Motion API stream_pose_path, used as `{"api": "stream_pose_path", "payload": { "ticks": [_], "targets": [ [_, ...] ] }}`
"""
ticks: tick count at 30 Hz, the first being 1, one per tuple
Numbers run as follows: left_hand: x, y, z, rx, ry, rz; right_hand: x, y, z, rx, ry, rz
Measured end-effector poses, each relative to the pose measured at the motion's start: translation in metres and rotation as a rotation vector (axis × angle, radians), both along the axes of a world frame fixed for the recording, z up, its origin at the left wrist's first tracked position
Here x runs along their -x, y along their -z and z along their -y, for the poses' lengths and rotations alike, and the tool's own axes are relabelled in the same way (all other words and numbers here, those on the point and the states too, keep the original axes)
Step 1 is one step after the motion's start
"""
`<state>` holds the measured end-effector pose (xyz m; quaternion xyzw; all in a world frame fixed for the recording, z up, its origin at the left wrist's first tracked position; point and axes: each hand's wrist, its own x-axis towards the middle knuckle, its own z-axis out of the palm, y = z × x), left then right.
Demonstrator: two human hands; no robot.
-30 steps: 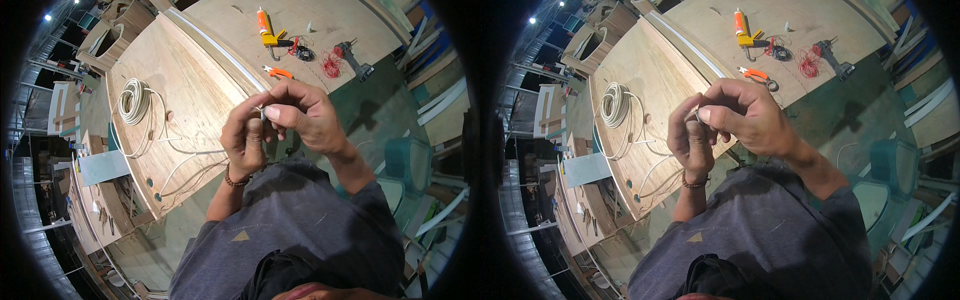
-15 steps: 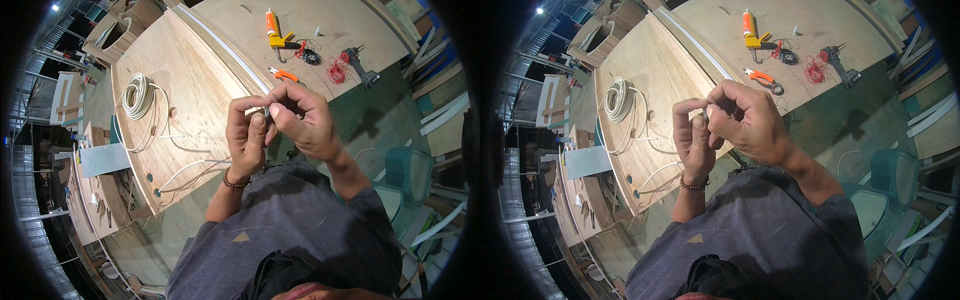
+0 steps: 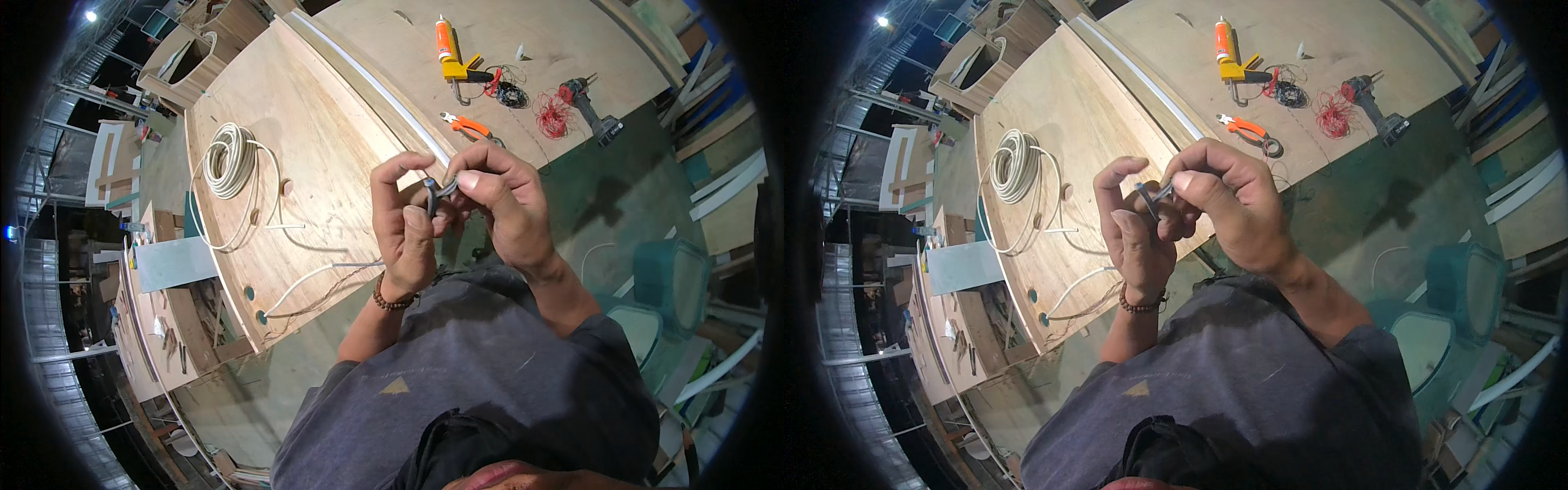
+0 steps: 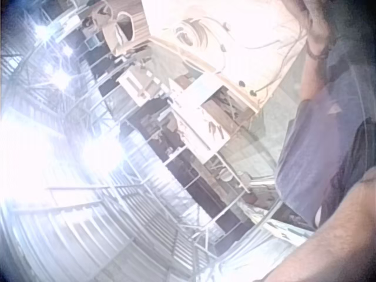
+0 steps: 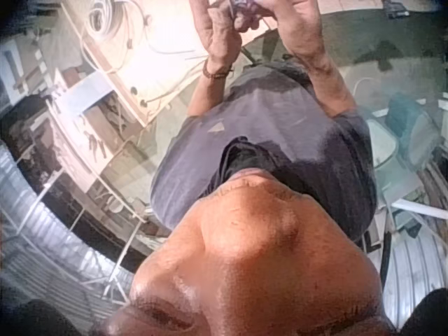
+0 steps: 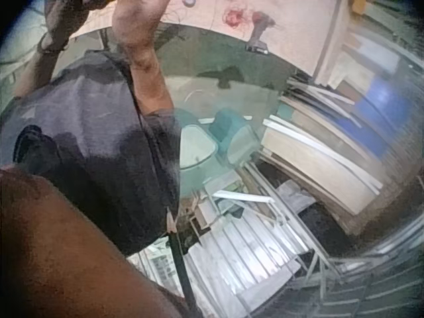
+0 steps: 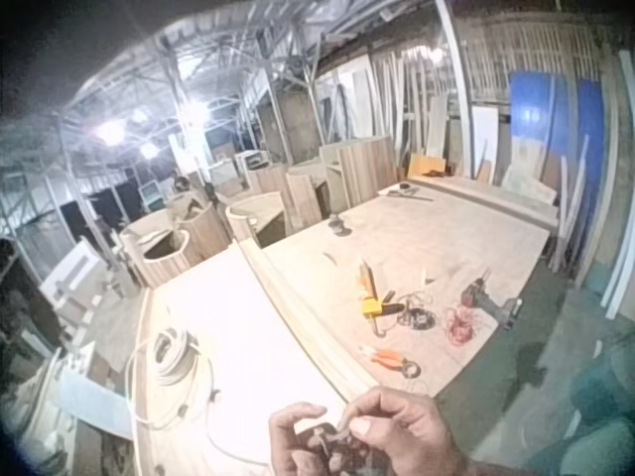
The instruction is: The person connects electrical wires and applies tape to components of a furniture piece in a workshop environment.
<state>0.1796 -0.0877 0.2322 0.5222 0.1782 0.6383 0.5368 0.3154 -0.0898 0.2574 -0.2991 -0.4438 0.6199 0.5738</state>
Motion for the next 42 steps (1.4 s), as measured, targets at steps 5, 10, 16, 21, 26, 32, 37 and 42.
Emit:
{"api": "stream_pose_path", "payload": {
  "ticks": [5,10,16,21,26,32,37,42],
  "targets": [
    [0.003,0.006,-0.008,0.064,-0.263,-0.032,0.006,0.005,0.001,-0.123,0.113,-0.082],
    [0.0,-0.002,-0.008,0.212,-0.248,0.029,0.018,0.006,0.0,-0.22,0.256,0.2],
    [0.005,0.012,-0.008,0.095,-0.279,-0.033,0.026,0.028,-0.008,-0.286,0.324,0.17],
    [0.013,0.014,-0.008,0.24,-0.049,0.11,0.034,0.047,0.0,-0.118,0.188,-0.027],
    [0.014,0.011,-0.004,0.43,0.166,0.267,0.045,0.055,0.01,-0.018,0.262,-0.207],
    [0.002,0.018,0.0,0.414,0.143,0.44,0.036,0.058,0.008,0.072,0.128,-0.358],
    [0.005,0.022,0.003,0.244,0.051,0.283,0.024,0.064,0.004,0.098,0.064,-0.321],
    [0.025,0.011,-0.006,0.179,-0.002,0.43,0.001,0.094,0.014,0.251,0.136,-0.34]
  ]
}}
